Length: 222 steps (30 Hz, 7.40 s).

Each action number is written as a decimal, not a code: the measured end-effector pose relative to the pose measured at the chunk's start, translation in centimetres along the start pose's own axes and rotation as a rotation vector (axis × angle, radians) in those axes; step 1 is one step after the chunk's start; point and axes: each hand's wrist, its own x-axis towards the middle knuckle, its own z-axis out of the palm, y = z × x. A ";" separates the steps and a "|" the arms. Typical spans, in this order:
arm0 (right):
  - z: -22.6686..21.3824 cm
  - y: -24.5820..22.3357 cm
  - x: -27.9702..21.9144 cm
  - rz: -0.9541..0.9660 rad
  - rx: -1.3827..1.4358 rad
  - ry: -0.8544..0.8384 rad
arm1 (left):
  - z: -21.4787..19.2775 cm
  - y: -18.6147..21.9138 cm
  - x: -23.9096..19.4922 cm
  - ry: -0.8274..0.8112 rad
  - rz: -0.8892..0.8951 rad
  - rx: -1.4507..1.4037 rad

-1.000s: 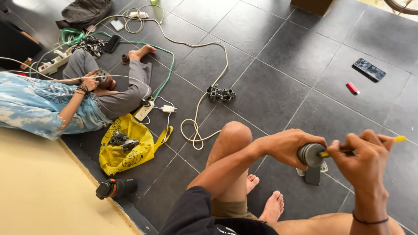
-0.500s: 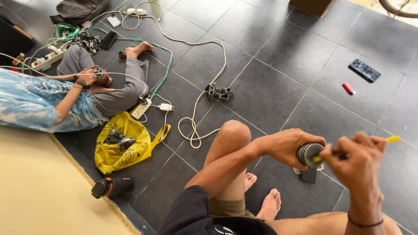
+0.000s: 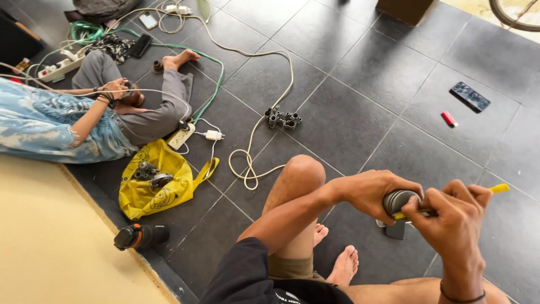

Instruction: The person sits on the floor and scrubs a metal piston with a yellow-handled brush. They rotate the piston to clean different sides and the top surface while another person lies nearby.

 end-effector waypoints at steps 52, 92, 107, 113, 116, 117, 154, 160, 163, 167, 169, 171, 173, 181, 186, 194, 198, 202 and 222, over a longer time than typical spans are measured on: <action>-3.1 3.4 -2.6 0.143 -0.039 0.041 | 4.1 -1.9 4.0 -0.132 0.014 -0.050; -2.9 2.9 -2.5 0.162 -0.004 0.013 | 3.1 0.6 3.3 -0.146 -0.040 0.093; -2.4 4.4 -2.8 0.158 0.017 0.020 | 4.3 -1.7 2.9 -0.157 -0.072 0.081; -2.3 3.2 -1.8 0.114 0.026 0.008 | 3.1 -0.2 3.6 -0.167 -0.058 0.071; -2.4 4.2 -2.5 0.155 0.014 0.022 | 3.4 -0.2 3.1 -0.174 -0.051 0.042; -2.6 4.6 -2.3 0.157 0.010 0.040 | 3.3 -0.2 3.3 -0.183 -0.047 0.041; -3.0 1.8 -1.3 0.082 0.010 -0.004 | 2.8 1.2 3.8 -0.214 -0.089 -0.022; -2.3 4.4 -2.7 0.177 0.010 0.032 | 2.9 1.1 3.7 -0.206 -0.067 -0.010; -2.3 2.0 -2.1 0.097 0.036 -0.015 | 3.1 0.9 3.4 -0.229 -0.112 0.012; -2.3 3.5 -2.4 0.131 0.009 0.023 | 3.2 0.6 3.1 -0.223 -0.106 -0.004; -2.9 3.0 -1.8 0.132 -0.019 0.046 | 2.9 0.4 3.6 -0.227 -0.079 -0.006; -3.2 0.2 -1.4 0.038 0.045 0.001 | 2.9 0.6 3.4 -0.211 -0.027 -0.006; -1.6 3.5 -2.4 0.084 0.007 0.019 | 2.7 -0.2 3.6 -0.211 -0.004 0.011; -2.6 2.1 -1.9 0.070 0.006 0.090 | 3.9 -1.9 3.8 -0.220 0.056 -0.006; -3.3 3.5 -2.9 0.084 -0.075 0.096 | 4.5 -2.7 3.9 -0.215 0.055 -0.066; -4.1 3.4 -4.4 0.118 -0.107 0.055 | 4.7 -0.7 5.4 -0.271 0.023 -0.045; -4.0 3.1 -4.3 0.076 -0.086 -0.025 | 4.3 0.9 5.5 -0.287 -0.097 0.012; -5.4 2.9 -3.4 0.164 -0.062 0.008 | 4.0 2.1 5.8 -0.302 -0.050 -0.003; -4.0 1.7 -3.7 0.073 -0.047 -0.014 | 3.9 1.0 5.4 -0.310 -0.056 0.009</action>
